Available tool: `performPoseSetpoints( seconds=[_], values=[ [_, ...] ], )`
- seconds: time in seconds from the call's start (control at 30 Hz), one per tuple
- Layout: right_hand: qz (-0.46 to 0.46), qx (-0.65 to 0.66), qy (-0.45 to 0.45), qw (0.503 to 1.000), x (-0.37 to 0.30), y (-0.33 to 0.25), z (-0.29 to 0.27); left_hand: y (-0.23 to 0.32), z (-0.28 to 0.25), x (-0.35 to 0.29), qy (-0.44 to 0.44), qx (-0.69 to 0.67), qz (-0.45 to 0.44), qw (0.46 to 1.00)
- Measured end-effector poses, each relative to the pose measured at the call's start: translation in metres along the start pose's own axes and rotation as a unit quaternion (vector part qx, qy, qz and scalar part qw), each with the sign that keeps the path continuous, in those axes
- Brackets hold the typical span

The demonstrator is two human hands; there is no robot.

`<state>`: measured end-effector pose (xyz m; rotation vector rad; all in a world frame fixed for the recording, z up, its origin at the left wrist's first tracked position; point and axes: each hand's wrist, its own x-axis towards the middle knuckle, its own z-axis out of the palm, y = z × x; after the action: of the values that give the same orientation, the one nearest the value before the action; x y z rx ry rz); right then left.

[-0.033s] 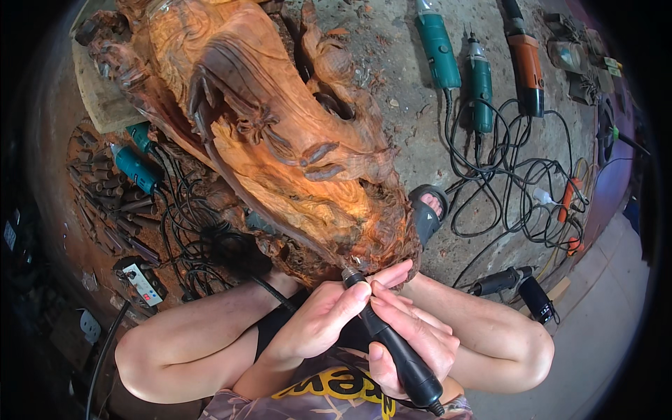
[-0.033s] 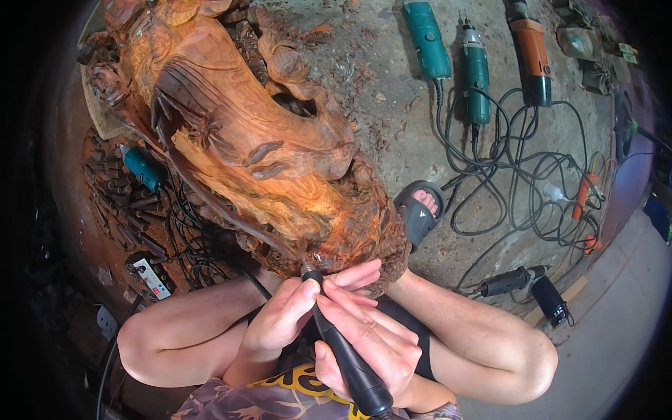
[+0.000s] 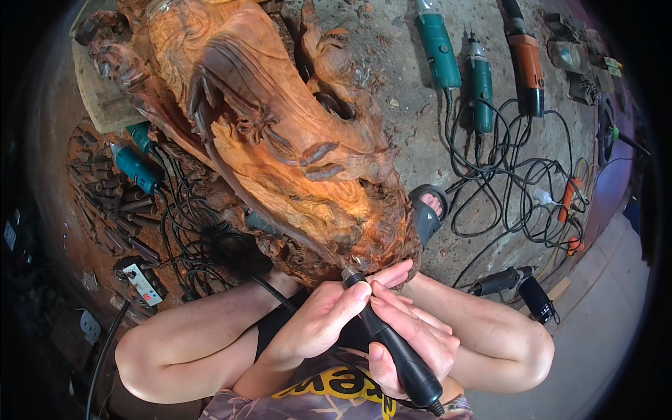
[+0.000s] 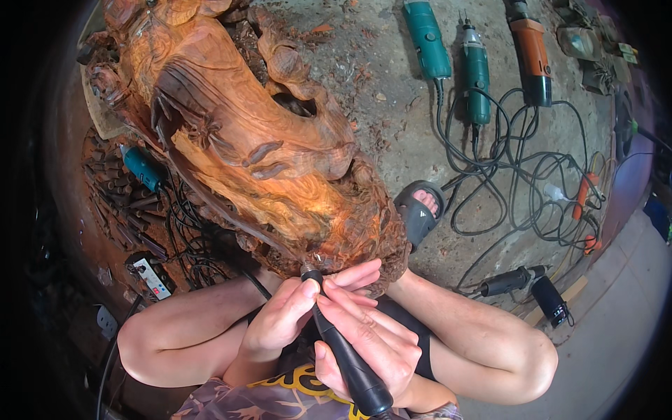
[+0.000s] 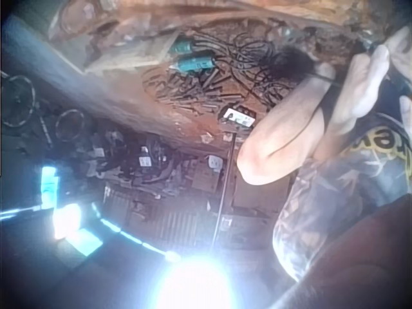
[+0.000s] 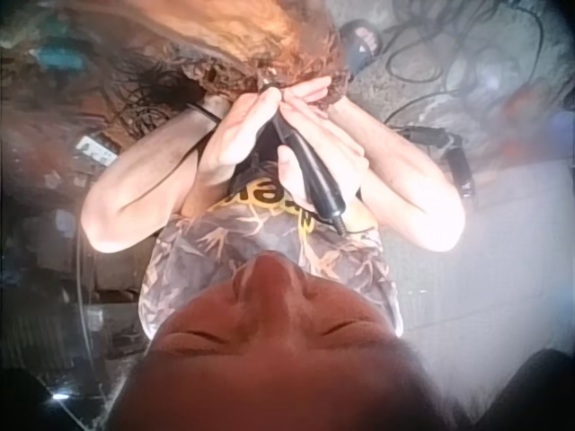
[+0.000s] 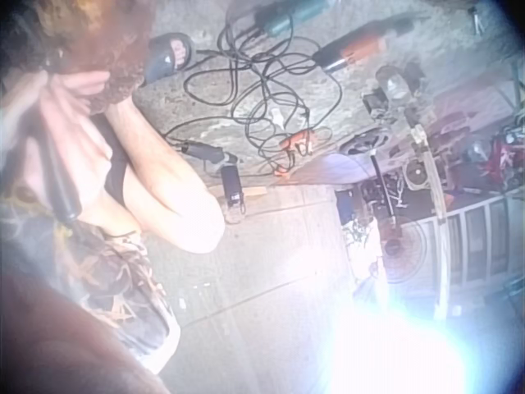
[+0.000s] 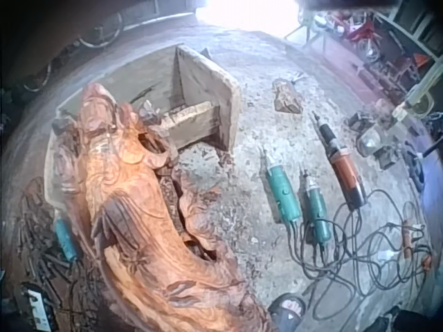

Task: The person uses a rotary carving tool to shape and detail a large piece of wood. They hold the tool with both hands and work on different sections of the wood, creating grooves and refining the surface.

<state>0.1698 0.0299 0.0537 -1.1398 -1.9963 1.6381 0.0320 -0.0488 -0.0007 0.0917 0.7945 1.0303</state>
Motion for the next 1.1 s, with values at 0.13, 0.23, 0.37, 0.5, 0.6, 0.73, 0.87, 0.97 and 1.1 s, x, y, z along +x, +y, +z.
performPoseSetpoints(
  seconds=[0.13, 0.23, 0.37, 0.5, 0.6, 0.73, 0.87, 0.97, 1.1],
  values=[
    [0.007, -0.022, -0.012, 1.0, 0.003, -0.004, -0.002, 0.0, 0.003, 0.002, 0.005, -0.011, 0.008, 1.0],
    [0.012, -0.024, -0.029, 0.999, 0.01, -0.007, -0.006, 0.0, 0.003, 0.001, 0.017, -0.014, 0.015, 1.0],
    [-0.001, 0.008, 0.014, 1.0, 0.003, 0.001, 0.002, 0.007, 0.008, 0.002, 0.028, -0.017, 0.005, 0.999],
    [-0.003, -0.03, -0.04, 0.999, 0.011, -0.004, -0.006, -0.004, -0.003, -0.001, -0.007, -0.053, 0.034, 0.998],
    [-0.015, 0.004, 0.009, 1.0, 0.004, 0.005, 0.004, -0.004, -0.003, 0.0, -0.003, -0.056, 0.042, 0.998],
    [-0.018, 0.015, 0.008, 1.0, 0.007, 0.005, 0.002, -0.002, 0.0, 0.0, 0.006, -0.069, 0.033, 0.997],
    [-0.004, 0.007, -0.007, 1.0, 0.001, 0.007, -0.004, 0.002, -0.001, 0.001, 0.0, -0.044, -0.027, 0.999],
    [0.005, 0.019, -0.014, 1.0, 0.003, 0.009, -0.007, 0.0, -0.004, 0.001, -0.009, -0.055, -0.02, 0.998],
    [0.009, 0.041, -0.007, 0.999, 0.004, 0.012, -0.004, 0.001, -0.005, 0.0, -0.008, -0.079, -0.025, 0.997]
  ],
)
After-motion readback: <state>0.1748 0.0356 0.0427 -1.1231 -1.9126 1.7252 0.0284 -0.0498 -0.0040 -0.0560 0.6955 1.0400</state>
